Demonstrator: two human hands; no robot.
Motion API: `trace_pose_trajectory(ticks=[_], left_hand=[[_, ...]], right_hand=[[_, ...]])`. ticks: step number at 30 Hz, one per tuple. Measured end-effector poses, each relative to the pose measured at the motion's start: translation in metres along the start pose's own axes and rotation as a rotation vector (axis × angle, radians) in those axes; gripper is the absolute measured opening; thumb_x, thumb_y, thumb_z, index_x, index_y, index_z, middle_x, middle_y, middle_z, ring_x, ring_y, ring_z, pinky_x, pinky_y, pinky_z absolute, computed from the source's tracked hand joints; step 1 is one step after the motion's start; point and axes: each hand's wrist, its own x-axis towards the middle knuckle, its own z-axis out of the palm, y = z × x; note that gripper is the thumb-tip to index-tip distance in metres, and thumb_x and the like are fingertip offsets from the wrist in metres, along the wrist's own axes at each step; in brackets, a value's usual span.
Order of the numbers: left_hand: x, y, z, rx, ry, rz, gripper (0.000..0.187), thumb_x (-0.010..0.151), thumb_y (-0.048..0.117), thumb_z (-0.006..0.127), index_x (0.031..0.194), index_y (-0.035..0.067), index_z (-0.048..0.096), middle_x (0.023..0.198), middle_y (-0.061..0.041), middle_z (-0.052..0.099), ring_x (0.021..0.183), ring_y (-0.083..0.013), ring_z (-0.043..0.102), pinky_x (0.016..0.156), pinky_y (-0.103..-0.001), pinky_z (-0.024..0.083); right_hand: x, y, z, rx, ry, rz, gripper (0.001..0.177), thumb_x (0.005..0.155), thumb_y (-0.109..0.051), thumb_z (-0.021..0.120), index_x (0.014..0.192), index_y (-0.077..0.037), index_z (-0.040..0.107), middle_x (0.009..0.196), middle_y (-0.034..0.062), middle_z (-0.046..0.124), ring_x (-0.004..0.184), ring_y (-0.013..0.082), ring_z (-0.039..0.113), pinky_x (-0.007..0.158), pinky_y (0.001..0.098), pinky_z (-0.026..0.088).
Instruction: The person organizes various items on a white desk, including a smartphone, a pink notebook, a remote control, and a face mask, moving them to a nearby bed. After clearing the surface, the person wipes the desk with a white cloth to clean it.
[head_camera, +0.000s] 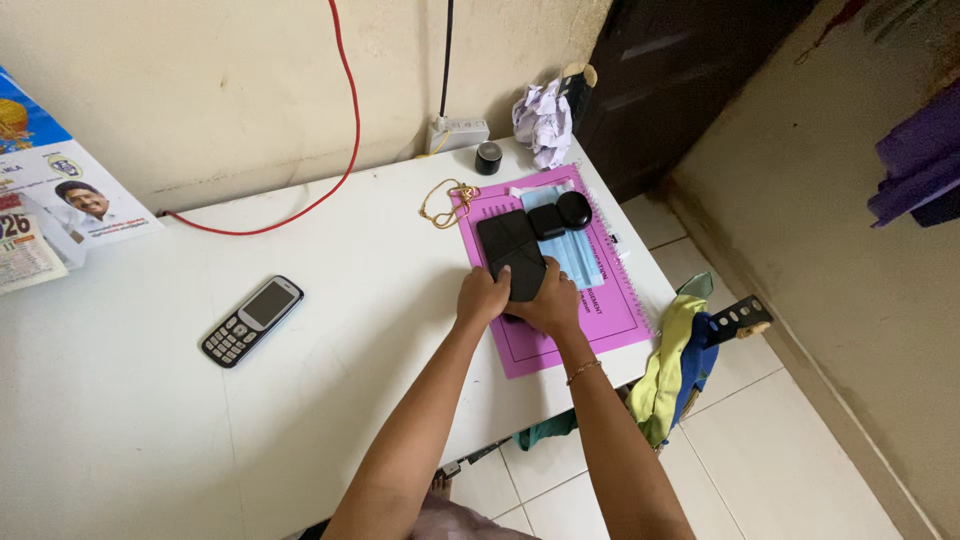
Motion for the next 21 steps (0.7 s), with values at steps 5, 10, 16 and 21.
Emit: trace_pose_trajectory(ticks=[5, 10, 16, 21], left_hand=[[0.006, 0.002, -0.002, -0.017, -0.063, -0.063, 0.088, 0.093, 0.069, 0.049, 0.116, -0.015, 0.064, 0.116, -0.039, 0.066, 0.115, -0.05, 0.063, 0.101, -0.051, 0.049], [0.023, -0.001, -0.004, -0.072, -0.164, -0.172, 0.107, 0.092, 0.084, 0.035, 0.124, -0.015, 0.062, 0.123, -0.038, 0.063, 0.121, -0.0478, 0.06, 0.103, -0.05, 0.048], [0.0, 0.02, -0.04, -0.594, -0.329, -0.385, 0.098, 0.084, 0.086, 0.035, 0.134, 0.006, 0.063, 0.12, -0.019, 0.071, 0.106, -0.0345, 0.07, 0.088, -0.047, 0.058], [-0.036, 0.022, -0.079, -1.392, -0.613, -0.267, 0.082, 0.08, 0.077, 0.053, 0.134, 0.016, 0.062, 0.122, -0.006, 0.074, 0.109, -0.0233, 0.072, 0.094, -0.041, 0.059]], right_hand=[[0.006, -0.004, -0.012, 0.078, -0.151, 0.112, 0.12, 0.049, -0.06, 0.093, 0.137, 0.005, 0.043, 0.104, 0.0268, 0.072, 0.095, 0.039, 0.074, 0.08, 0.0441, 0.06], [0.007, -0.011, -0.015, 0.446, -0.064, 0.237, 0.071, 0.088, -0.05, 0.073, 0.128, 0.004, 0.05, 0.092, 0.0184, 0.068, 0.082, 0.0244, 0.067, 0.072, 0.0368, 0.054], [0.004, -0.029, -0.027, 0.825, -0.102, 0.389, 0.027, 0.101, -0.03, 0.057, 0.117, -0.008, 0.055, 0.079, 0.0008, 0.059, 0.068, 0.0106, 0.053, 0.061, 0.0299, 0.047], [-0.005, -0.046, -0.034, 1.275, -0.294, 0.461, 0.01, 0.097, -0.024, 0.056, 0.1, -0.015, 0.054, 0.079, -0.0043, 0.055, 0.07, 0.0114, 0.057, 0.06, 0.0297, 0.05]])
